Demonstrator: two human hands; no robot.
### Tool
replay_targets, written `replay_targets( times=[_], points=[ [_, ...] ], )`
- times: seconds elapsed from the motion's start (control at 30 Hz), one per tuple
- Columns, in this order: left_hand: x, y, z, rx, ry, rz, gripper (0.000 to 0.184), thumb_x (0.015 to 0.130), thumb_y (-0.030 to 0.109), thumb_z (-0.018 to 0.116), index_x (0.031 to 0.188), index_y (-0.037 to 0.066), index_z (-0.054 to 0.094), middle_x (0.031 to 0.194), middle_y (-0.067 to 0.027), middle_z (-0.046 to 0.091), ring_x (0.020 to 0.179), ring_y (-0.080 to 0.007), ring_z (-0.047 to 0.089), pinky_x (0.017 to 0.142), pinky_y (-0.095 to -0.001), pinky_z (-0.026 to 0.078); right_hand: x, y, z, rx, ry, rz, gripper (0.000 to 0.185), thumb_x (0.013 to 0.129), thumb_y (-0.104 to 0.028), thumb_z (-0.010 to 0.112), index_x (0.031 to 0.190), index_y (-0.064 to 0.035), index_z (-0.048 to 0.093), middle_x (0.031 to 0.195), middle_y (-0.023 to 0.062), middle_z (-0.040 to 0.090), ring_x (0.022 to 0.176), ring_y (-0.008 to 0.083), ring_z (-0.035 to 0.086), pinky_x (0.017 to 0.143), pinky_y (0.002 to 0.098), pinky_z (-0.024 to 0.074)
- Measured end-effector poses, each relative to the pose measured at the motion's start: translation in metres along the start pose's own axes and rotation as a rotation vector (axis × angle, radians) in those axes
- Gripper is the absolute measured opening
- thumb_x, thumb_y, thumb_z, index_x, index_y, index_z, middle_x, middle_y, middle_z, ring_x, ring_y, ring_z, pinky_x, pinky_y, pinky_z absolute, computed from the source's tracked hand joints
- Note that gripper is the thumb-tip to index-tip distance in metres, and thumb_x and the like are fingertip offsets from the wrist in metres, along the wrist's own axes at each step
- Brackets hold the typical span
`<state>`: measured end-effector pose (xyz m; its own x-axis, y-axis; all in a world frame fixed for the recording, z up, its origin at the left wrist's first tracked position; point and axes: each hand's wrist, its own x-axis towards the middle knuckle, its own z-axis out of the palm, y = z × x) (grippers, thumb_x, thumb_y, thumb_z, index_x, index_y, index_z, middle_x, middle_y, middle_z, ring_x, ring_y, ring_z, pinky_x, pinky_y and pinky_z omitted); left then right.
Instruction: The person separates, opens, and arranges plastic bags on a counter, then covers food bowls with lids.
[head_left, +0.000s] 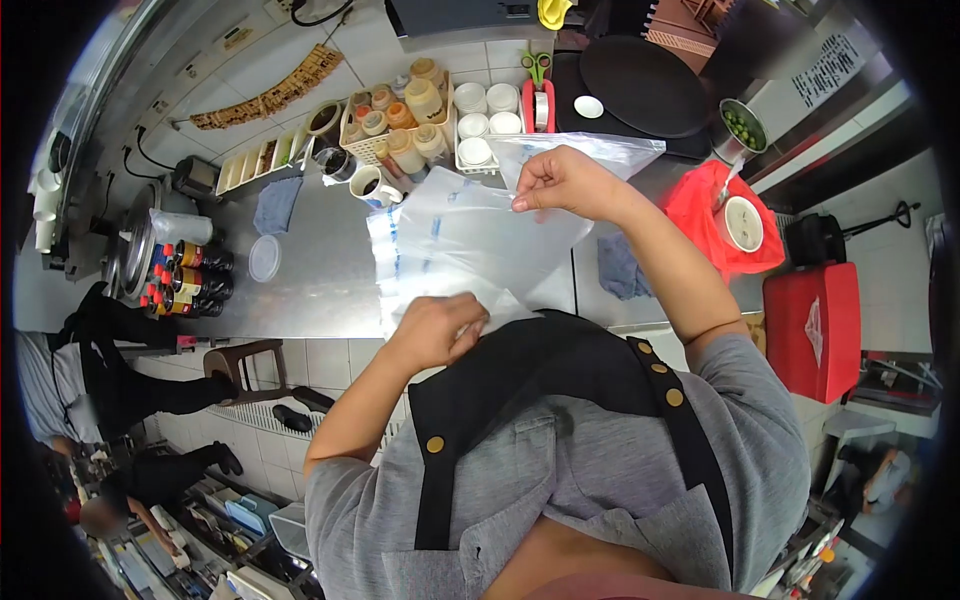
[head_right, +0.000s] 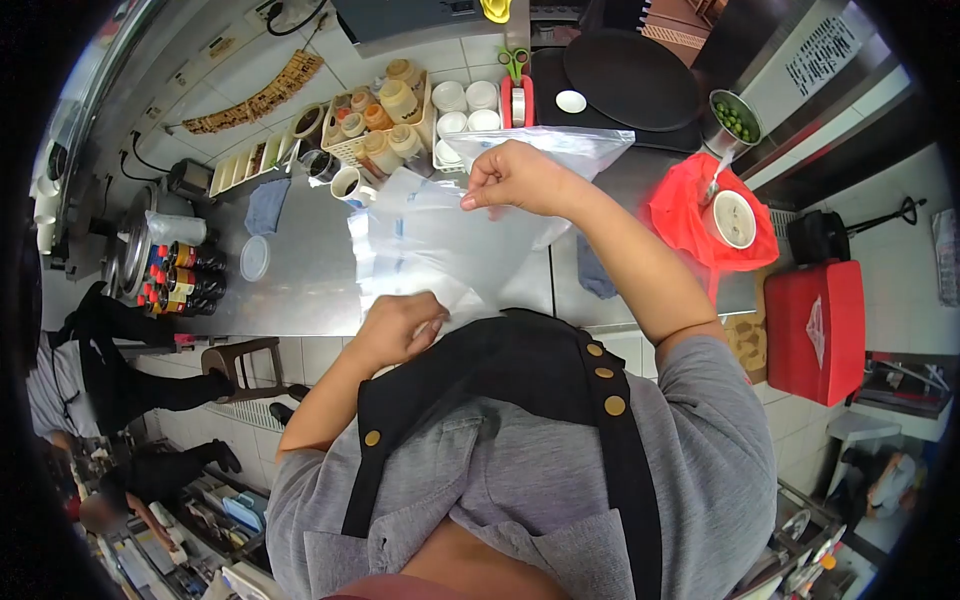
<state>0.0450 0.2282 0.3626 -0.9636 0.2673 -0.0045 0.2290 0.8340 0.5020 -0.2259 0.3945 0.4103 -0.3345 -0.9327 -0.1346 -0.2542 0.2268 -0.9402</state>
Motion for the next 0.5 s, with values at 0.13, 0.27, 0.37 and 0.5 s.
replay_targets(
  times=[0.13, 0.27, 0.37, 0.5],
  points=[
    [0.027, 0.011, -0.037, -0.08, 0.346, 0.091, 0.018, 0.088, 0.022, 0.072, 0.102, 0.012, 0.071, 0.095, -0.0046, 0.065, 0.071, -0.028, 0.066, 0.061, -0.0381, 0.053, -0.008, -0.012, 0.006, -0.067, -0.046, 0.047, 0.025, 0.087, -0.024, 0.082, 0.085, -0.0015, 0.071, 0.073, -0.0006, 0.068, 0.071, 0.0066, 0.063, 0.063, 0.0246, 0.0484],
    [0.062, 0.042, -0.07, 0.16, 0.598, -0.016, 0.015, 0.082, 0.017, 0.077, 0.095, 0.011, 0.073, 0.111, -0.0005, 0.066, 0.066, -0.0216, 0.066, 0.055, -0.0334, 0.052, -0.004, -0.005, 0.021, 0.244, -0.155, -0.082, 0.026, 0.082, -0.022, 0.087, 0.082, -0.0021, 0.07, 0.072, -0.0011, 0.066, 0.069, 0.0063, 0.061, 0.063, 0.0248, 0.0477],
    [0.072, 0.033, -0.071, 0.235, 0.614, 0.101, 0.021, 0.078, 0.012, 0.078, 0.097, 0.011, 0.072, 0.116, 0.0007, 0.066, 0.064, -0.019, 0.066, 0.054, -0.0317, 0.052, -0.003, -0.003, 0.026, 0.235, -0.156, -0.113, 0.028, 0.079, -0.022, 0.089, 0.08, -0.0022, 0.069, 0.072, -0.0016, 0.066, 0.068, 0.006, 0.059, 0.062, 0.0252, 0.0473],
    [0.071, 0.023, -0.07, 0.335, 0.578, 0.339, 0.022, 0.077, 0.01, 0.073, 0.098, 0.009, 0.066, 0.118, 0.0005, 0.068, 0.065, -0.0182, 0.067, 0.055, -0.0318, 0.053, -0.01, 0.002, 0.018, 0.344, -0.061, 0.006, 0.03, 0.077, -0.023, 0.09, 0.075, -0.0021, 0.069, 0.073, 0.0, 0.067, 0.07, 0.0071, 0.063, 0.063, 0.027, 0.0483]
  ],
)
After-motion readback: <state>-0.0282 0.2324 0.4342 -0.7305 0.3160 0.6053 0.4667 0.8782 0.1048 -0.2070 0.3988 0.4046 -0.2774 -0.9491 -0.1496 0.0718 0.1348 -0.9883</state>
